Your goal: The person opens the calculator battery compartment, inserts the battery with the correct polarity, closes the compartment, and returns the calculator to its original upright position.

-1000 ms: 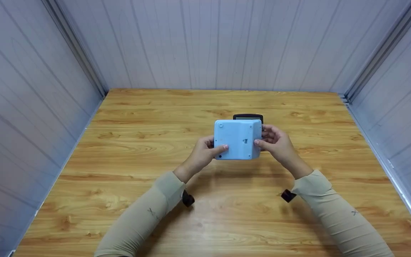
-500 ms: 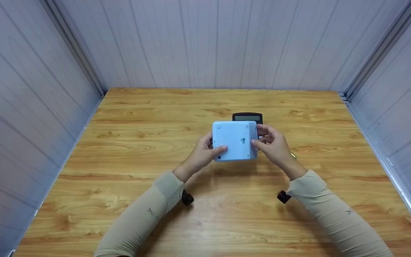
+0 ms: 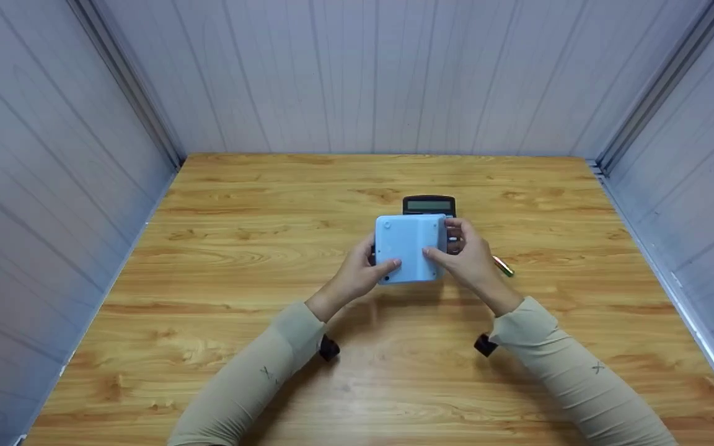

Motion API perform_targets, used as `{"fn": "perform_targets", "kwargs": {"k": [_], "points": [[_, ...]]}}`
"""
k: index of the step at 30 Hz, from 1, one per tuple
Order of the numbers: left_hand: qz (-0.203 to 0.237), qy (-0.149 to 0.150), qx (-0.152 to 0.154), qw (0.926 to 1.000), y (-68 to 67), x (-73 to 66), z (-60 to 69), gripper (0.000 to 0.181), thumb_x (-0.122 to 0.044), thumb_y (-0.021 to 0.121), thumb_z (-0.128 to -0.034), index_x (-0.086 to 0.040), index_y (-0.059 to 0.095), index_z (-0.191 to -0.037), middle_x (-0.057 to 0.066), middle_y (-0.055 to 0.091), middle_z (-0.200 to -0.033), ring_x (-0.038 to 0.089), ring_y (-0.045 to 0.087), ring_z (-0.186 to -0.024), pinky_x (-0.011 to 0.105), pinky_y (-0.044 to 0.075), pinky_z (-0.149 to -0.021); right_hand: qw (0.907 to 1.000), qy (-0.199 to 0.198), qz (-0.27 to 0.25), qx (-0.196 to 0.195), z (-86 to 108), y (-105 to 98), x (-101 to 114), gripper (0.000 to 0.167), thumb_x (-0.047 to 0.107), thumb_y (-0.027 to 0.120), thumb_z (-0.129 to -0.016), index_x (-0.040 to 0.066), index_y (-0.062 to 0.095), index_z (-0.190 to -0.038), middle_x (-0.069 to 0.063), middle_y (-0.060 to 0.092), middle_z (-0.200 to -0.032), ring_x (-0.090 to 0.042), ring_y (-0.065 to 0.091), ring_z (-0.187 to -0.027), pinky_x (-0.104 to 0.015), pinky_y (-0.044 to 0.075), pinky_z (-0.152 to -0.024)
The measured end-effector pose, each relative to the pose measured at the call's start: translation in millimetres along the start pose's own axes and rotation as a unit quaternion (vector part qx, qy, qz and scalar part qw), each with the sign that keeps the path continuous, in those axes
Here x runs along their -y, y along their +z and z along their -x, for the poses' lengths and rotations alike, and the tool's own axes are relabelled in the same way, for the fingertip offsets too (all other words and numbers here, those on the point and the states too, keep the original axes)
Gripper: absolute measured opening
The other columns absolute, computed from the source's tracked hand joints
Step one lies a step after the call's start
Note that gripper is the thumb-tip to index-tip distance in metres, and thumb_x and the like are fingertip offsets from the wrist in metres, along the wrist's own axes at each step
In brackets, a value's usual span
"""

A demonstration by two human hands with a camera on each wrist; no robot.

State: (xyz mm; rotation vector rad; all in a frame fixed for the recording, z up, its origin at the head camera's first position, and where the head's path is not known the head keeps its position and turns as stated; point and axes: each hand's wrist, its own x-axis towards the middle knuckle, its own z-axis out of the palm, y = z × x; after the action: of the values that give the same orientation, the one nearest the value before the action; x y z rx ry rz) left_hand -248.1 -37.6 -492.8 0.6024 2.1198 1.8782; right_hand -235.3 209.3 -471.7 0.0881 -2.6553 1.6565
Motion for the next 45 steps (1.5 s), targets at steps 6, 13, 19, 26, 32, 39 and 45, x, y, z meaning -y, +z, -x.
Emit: {"fn": "perform_targets", "kwargs": {"k": [6,13,19,26,32,39,45], "points": [[-0.004,0.000,0.004,1.0000,3.1,-0.6,1.4,0.064,-0.010,0.068,-0.1078,-0.010,0.040,-0.165,0.017,0.060,-0.155,0.034,0.064,-0.140,0.050,0.060,-0.109,0.9998,0.019,-0.001,-0.012,0.5,0.1,0.8,0.072,0.022,0.084,-0.097,0.002,0.046,-0.155,-0.025,0.061,-0.145,-0.040,0.066,-0.124,-0.054,0.059,-0.107],[-0.008,-0.003,0.000,1.0000,2.6,-1.9,2.4,0.063,-0.011,0.068,-0.1078,-0.010,0.041,-0.165,0.017,0.060,-0.155,0.034,0.064,-0.140,0.048,0.061,-0.109,0.9998,0.018,0.003,-0.009,0.5,-2.0,2.6,0.071,0.023,0.084,-0.096,0.001,0.049,-0.154,-0.025,0.063,-0.142,-0.038,0.067,-0.121,-0.051,0.059,-0.106],[-0.003,-0.002,-0.011,0.9999,-1.0,-2.2,2.2,0.059,-0.011,0.069,-0.1068,-0.011,0.047,-0.161,0.016,0.064,-0.151,0.033,0.066,-0.137,0.047,0.062,-0.108,0.9998,0.015,-0.011,0.010,1.7,-5.8,5.6,0.075,0.025,0.083,-0.098,0.003,0.047,-0.160,-0.026,0.060,-0.152,-0.042,0.065,-0.132,-0.056,0.055,-0.115],[0.006,-0.015,-0.021,0.9996,-2.6,-1.7,1.7,0.059,-0.013,0.072,-0.1059,-0.015,0.050,-0.160,0.013,0.065,-0.151,0.032,0.067,-0.137,0.049,0.062,-0.107,0.9996,-0.020,-0.019,0.003,2.8,-8.0,4.6,0.071,0.022,0.083,-0.097,0.002,0.052,-0.158,-0.024,0.058,-0.153,-0.040,0.059,-0.139,-0.056,0.053,-0.118],[0.016,0.001,-0.018,0.9997,-1.8,-0.3,2.3,0.061,-0.010,0.072,-0.1051,-0.011,0.048,-0.161,0.017,0.065,-0.149,0.035,0.069,-0.134,0.051,0.064,-0.102,0.9984,-0.050,-0.014,-0.022,6.3,-7.4,4.3,0.065,0.016,0.086,-0.095,0.000,0.058,-0.152,-0.024,0.063,-0.145,-0.040,0.064,-0.129,-0.058,0.057,-0.113],[0.018,0.004,-0.018,0.9997,-2.7,-0.5,3.0,0.061,-0.011,0.071,-0.1056,-0.011,0.048,-0.161,0.016,0.065,-0.149,0.034,0.068,-0.135,0.049,0.063,-0.104,0.9963,-0.072,-0.022,-0.040,8.4,-7.5,3.6,0.055,0.016,0.087,-0.094,0.002,0.066,-0.144,-0.021,0.068,-0.134,-0.034,0.066,-0.119,-0.038,0.061,-0.101],[0.025,-0.002,-0.022,0.9994,-2.8,-1.1,3.6,0.060,-0.010,0.071,-0.1054,-0.013,0.048,-0.161,0.015,0.065,-0.150,0.034,0.067,-0.136,0.050,0.063,-0.105,0.9932,-0.098,-0.040,-0.048,9.6,-5.9,3.0,0.047,0.008,0.085,-0.094,0.001,0.070,-0.138,-0.021,0.069,-0.122,-0.031,0.065,-0.110,-0.014,0.056,-0.085]]}}
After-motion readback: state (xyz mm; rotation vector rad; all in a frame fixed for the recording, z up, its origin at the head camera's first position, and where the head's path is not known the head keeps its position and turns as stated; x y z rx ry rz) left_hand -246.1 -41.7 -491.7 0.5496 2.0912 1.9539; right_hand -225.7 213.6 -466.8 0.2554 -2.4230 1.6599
